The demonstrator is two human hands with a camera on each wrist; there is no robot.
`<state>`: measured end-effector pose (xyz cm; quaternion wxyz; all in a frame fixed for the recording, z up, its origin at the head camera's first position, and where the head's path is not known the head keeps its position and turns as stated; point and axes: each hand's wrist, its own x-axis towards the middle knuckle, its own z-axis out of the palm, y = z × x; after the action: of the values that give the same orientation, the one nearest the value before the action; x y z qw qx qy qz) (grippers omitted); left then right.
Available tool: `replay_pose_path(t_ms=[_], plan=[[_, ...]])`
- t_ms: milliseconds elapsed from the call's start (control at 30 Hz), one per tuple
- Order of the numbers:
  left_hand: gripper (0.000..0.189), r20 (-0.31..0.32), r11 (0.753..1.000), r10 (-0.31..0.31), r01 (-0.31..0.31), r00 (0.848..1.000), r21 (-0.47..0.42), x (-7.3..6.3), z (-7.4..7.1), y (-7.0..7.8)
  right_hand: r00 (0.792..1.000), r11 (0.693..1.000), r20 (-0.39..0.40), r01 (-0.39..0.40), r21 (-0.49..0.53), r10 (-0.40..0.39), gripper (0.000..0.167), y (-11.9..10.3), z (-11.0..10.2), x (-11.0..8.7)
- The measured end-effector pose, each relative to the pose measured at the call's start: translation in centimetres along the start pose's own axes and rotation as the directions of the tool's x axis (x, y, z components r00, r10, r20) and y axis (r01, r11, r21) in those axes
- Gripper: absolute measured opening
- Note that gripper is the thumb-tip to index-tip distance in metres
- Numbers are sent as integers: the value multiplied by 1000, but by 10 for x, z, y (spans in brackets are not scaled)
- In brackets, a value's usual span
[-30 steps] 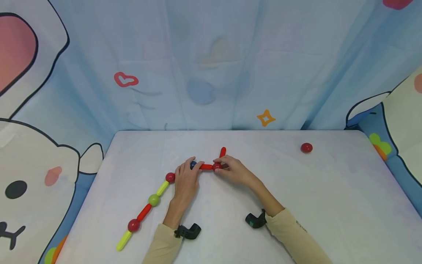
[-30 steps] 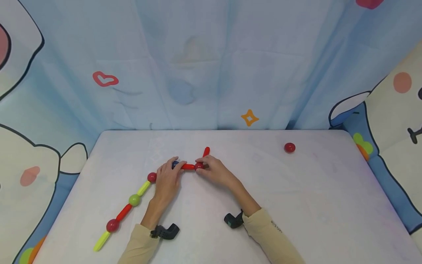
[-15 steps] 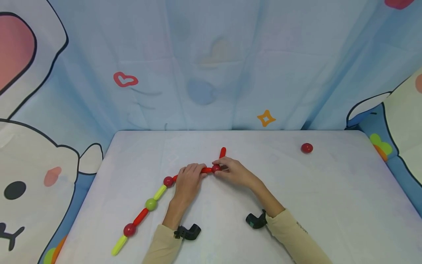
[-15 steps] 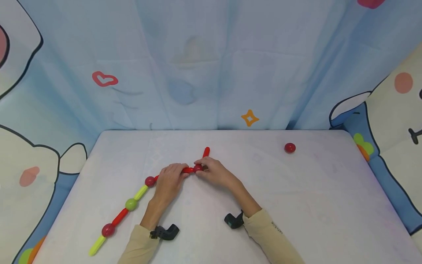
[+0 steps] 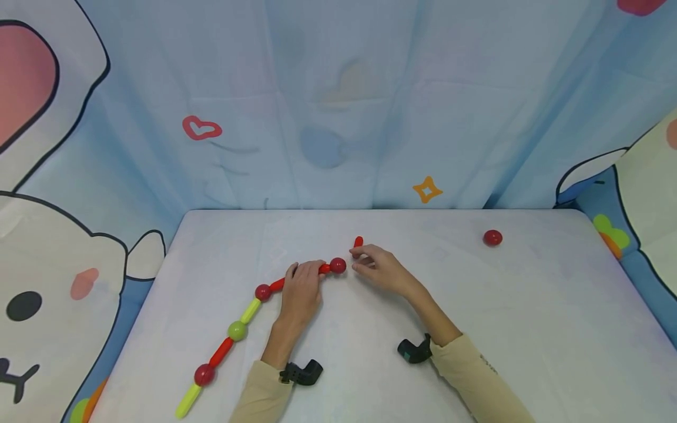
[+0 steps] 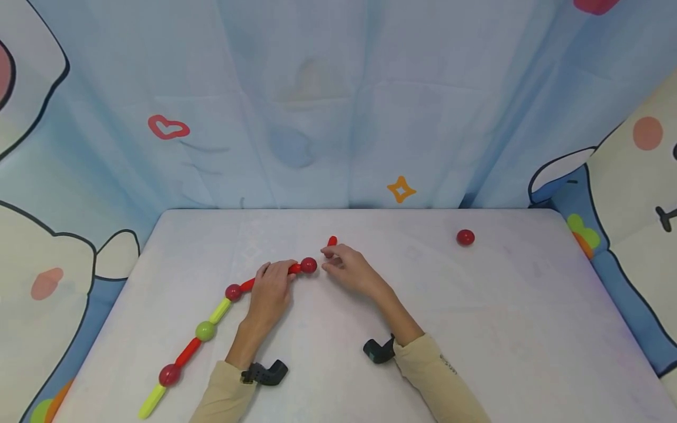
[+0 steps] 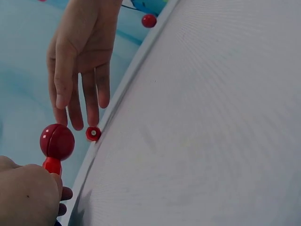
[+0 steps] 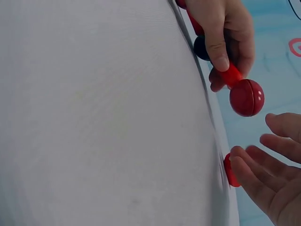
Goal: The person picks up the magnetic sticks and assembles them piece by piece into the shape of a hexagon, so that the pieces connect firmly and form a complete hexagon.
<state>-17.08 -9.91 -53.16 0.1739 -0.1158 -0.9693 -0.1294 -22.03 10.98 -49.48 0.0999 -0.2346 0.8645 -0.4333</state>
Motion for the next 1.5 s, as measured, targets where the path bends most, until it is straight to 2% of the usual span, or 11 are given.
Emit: replay_pose_path(t_ms=[200, 367, 533, 767, 867, 1000, 1167, 1367, 1500], plan=[[43, 43, 999, -38, 38, 998, -14, 0, 1, 1, 998, 993, -55, 12, -121, -19, 52, 5, 1, 3], [41, 64, 999, -40, 41, 997, -13, 0, 0, 1, 1000, 972, 10, 4, -235, -1, 57, 9, 0, 2], [34, 92, 999, -43, 45, 995, -14, 1, 1, 0, 996, 940, 80, 67, -336, -43, 46, 9, 0, 1], [29, 64, 998, -42, 44, 997, -34, 0, 4, -3, 995, 908, 93, 71, -412, -35, 46, 4, 4, 0], [28, 48, 999, -27, 29, 998, -39, 0, 4, -3, 996, 885, 82, 56, -462, -20, 46, 1, 4, 0], [28, 66, 999, -21, 24, 998, -36, 1, 4, -4, 998, 862, 56, 50, -504, -24, 42, -1, 4, 0], [29, 88, 999, -22, 25, 996, -34, 2, 3, -4, 999, 848, 16, 37, -529, -34, 31, -3, 0, 0], [29, 79, 1000, 3, -1, 997, -22, 2, 3, -4, 998, 816, -59, -46, -576, 15, 23, -1, -4, -2], [29, 66, 1000, 16, -15, 998, -16, 0, 4, -4, 995, 801, -97, -73, -594, 19, 21, 4, -8, -6]])
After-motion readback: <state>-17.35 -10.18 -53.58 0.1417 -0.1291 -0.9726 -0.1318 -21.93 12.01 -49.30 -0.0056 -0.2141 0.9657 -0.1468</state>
